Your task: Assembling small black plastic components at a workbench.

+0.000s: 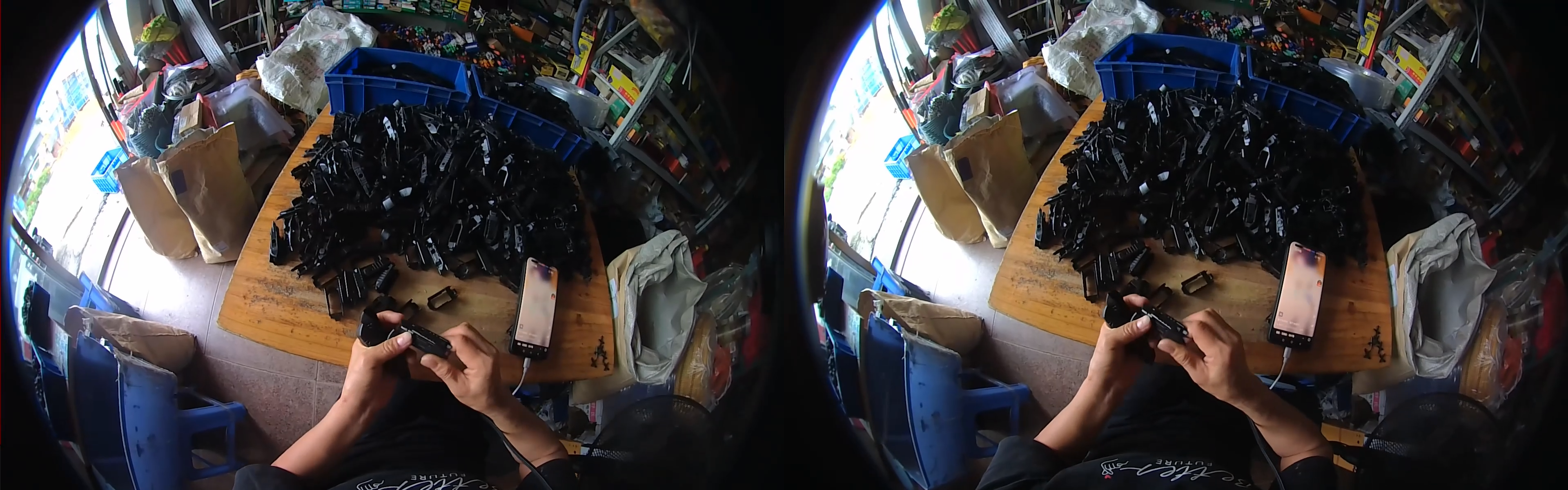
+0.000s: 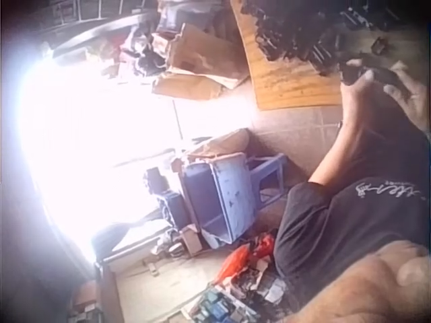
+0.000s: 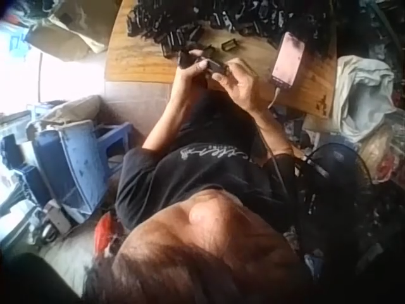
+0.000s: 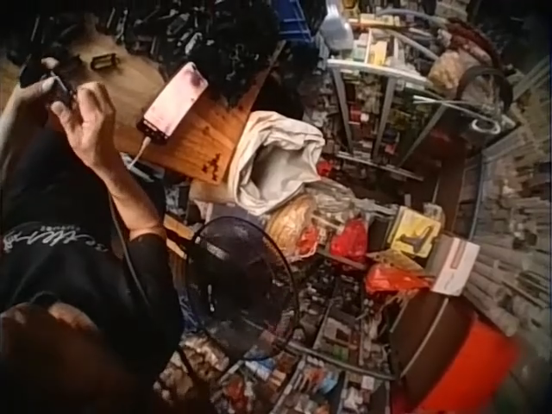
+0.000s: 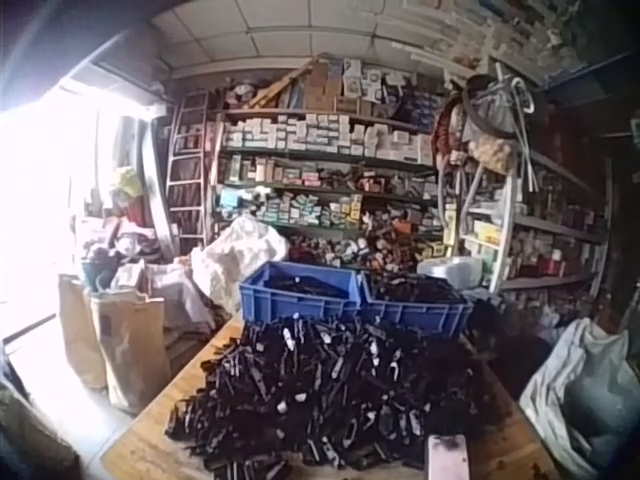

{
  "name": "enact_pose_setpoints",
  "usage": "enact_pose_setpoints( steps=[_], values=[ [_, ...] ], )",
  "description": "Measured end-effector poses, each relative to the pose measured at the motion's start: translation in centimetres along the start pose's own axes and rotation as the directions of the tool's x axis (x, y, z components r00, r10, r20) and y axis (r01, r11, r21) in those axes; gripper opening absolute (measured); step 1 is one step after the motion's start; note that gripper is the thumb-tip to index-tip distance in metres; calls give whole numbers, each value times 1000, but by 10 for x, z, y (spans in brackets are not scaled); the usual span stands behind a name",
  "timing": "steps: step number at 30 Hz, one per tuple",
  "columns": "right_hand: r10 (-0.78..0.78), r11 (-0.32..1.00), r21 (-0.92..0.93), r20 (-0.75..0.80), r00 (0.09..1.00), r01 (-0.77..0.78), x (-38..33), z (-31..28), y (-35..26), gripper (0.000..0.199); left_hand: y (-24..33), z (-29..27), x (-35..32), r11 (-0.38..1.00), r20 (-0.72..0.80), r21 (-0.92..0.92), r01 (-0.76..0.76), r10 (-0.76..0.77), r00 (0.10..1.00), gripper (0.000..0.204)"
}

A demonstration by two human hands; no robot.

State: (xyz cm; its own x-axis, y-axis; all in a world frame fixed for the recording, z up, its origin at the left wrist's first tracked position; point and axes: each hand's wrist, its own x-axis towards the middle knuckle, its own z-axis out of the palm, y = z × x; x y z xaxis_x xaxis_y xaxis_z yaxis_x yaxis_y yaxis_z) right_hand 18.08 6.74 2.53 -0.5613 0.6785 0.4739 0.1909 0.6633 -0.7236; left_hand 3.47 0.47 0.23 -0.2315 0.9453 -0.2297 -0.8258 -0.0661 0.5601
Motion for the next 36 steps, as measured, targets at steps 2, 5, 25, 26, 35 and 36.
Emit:
enact_pose_setpoints(
  steps=[2,5,25,26,35,36],
  values=[
    [13,993,113,136,991,-28,11,-10,-6,34,5,1,1,998,-80,-34,54,-56,995,34],
    [28,990,138,95,995,-41,13,-34,-3,33,20,6,11,981,-110,-153,117,-135,985,32],
    [435,893,278,-322,841,-355,-68,-114,60,11,131,88,229,-231,509,860,-455,320,799,22],
    [422,901,254,-328,845,-351,-69,-115,59,11,112,73,214,-563,556,748,-352,241,796,22],
    [373,927,159,-294,880,-340,-68,-126,53,9,78,1,143,-636,700,643,-426,264,663,15],
    [411,911,166,-310,857,-377,-69,-134,54,9,78,11,133,-601,686,676,-426,303,662,17]
  ],
)
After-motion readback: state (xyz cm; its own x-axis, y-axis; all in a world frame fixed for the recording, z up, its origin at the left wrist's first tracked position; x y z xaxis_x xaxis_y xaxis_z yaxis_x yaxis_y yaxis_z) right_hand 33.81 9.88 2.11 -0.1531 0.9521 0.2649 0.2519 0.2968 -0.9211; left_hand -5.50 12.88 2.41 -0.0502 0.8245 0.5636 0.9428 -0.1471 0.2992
